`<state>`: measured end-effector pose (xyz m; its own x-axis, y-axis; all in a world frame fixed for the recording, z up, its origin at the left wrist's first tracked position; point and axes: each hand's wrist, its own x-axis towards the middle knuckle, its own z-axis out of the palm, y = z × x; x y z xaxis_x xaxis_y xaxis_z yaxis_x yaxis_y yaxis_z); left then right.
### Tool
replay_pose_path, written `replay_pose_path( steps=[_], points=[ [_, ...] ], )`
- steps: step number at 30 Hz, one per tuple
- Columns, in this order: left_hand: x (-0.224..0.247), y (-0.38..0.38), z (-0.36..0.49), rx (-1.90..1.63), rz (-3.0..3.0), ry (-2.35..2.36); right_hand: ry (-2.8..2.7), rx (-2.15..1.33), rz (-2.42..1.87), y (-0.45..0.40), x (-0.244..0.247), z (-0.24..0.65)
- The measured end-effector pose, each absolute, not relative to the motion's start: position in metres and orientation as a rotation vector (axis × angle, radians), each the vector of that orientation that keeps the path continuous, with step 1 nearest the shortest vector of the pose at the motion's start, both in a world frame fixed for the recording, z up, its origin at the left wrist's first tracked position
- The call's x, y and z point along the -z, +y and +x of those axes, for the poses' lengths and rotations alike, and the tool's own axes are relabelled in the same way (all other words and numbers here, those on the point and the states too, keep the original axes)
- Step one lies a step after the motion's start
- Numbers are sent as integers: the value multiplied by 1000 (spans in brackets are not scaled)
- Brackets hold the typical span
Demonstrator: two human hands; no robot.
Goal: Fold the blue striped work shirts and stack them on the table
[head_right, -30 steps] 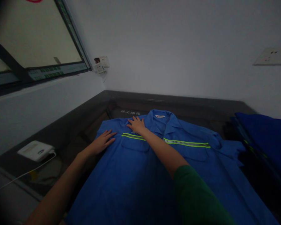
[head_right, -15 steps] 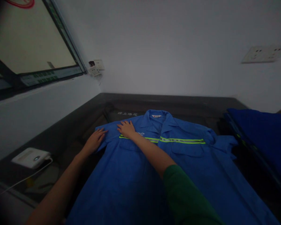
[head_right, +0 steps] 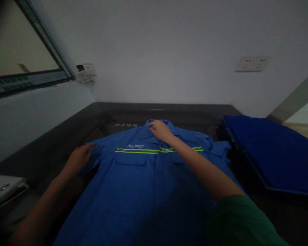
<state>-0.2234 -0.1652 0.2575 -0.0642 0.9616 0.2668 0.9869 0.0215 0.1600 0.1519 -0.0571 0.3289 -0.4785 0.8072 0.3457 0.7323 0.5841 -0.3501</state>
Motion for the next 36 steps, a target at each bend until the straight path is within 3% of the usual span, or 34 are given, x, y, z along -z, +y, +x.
replay_pose_path(
  steps=[6,10,16,25,31,36],
  points=[
    [-309,-149,-147,754,-2642,-1934,-2022,-93,-1977,-66,-336,376],
    [-319,-111,-75,802,-2902,-1765,-1925,-305,-2230,-88,-325,457],
    [-291,-42,45,874,-3012,-1676,-1989,-847,-2035,-106,-311,457],
    [-266,-25,150,603,-2792,-1511,-1812,-454,-2354,-112,-310,434],
    [-245,-31,148,520,-2750,-1553,-1345,-1228,-1861,-139,-316,431],
    [-241,-31,146,525,-2716,-1546,-973,-1106,-1485,-142,-311,409]
  ],
)
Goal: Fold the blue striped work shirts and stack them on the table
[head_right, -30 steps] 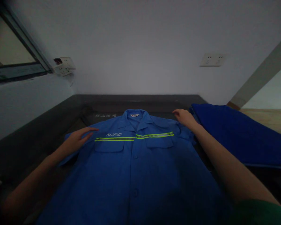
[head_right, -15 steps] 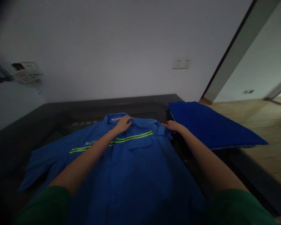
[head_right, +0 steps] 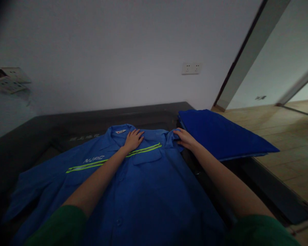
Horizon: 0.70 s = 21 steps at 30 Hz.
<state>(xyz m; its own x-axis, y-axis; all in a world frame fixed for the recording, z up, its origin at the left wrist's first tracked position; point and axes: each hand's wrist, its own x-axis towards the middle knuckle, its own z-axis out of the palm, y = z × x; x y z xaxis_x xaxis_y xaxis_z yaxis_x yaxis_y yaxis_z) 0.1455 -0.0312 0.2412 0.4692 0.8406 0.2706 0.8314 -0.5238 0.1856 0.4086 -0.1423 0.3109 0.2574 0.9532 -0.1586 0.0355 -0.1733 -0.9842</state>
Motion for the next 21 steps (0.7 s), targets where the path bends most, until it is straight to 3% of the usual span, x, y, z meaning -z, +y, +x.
replay_pose_path(
  steps=[4,9,12,17,21],
  points=[
    [-242,-31,145,-531,2665,1489,-1003,-757,-1327,-144,-332,394],
    [-241,-31,144,-519,2682,1491,-1636,-178,-1338,-170,-366,394],
    [-238,-29,144,-533,2686,1490,-1808,-99,-1439,-188,-351,410],
    [-241,-27,147,-523,2636,1485,-1622,-186,-1919,-211,-293,445],
    [-256,-27,163,-613,2639,1439,-1622,-76,-1987,-232,-279,442]
  ],
)
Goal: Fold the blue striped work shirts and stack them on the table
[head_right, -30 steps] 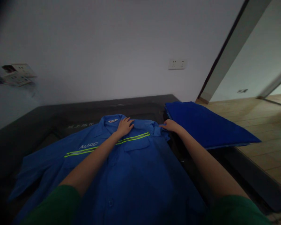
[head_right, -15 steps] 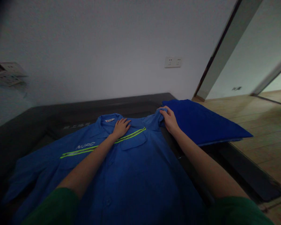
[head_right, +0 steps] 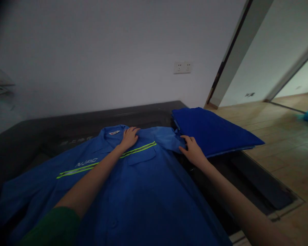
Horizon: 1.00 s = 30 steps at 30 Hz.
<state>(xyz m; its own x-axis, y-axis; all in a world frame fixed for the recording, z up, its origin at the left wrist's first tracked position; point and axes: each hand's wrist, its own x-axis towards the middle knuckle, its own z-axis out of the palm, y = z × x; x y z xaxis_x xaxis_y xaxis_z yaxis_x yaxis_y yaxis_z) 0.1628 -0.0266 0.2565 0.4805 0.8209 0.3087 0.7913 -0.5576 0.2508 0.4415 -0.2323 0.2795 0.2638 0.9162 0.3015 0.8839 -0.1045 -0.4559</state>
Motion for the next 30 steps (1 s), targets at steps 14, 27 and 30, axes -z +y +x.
replay_pose_path(
  steps=[14,27,30],
  points=[
    [-249,-55,231,-719,2584,1369,-1813,470,-2366,-158,-320,438],
    [-233,-57,160,-409,2711,1434,-1874,-26,-2475,-93,-296,427],
    [-233,-56,146,-405,2679,1469,-1899,-138,-2389,-85,-298,430]
  ],
)
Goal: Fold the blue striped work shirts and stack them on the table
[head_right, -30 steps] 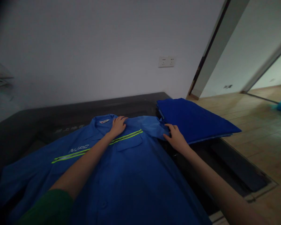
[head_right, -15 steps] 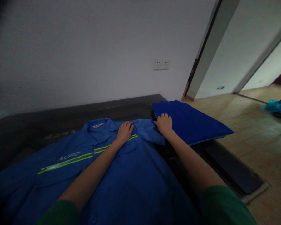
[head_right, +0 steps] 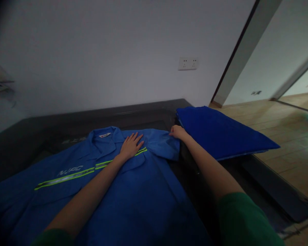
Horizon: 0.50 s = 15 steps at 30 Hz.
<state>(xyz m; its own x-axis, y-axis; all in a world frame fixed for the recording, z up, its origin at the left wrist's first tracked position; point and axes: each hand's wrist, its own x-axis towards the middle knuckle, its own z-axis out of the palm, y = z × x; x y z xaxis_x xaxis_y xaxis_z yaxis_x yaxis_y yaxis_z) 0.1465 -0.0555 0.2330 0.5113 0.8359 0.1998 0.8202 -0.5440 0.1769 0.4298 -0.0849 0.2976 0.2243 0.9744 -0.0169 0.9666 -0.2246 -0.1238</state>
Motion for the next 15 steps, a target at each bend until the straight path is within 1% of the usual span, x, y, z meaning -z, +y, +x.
replay_pose_path(
  steps=[3,11,13,15],
  points=[
    [-232,-54,138,-429,2653,1481,-1871,-106,-2303,-80,-305,433],
    [-233,-54,140,-634,2646,1356,-1735,211,-2218,-99,-314,431],
    [-233,-54,141,-649,2693,1256,-1662,161,-2230,-112,-312,430],
    [-232,-54,142,-626,2734,1186,-1586,-135,-2273,-126,-307,428]
  ],
)
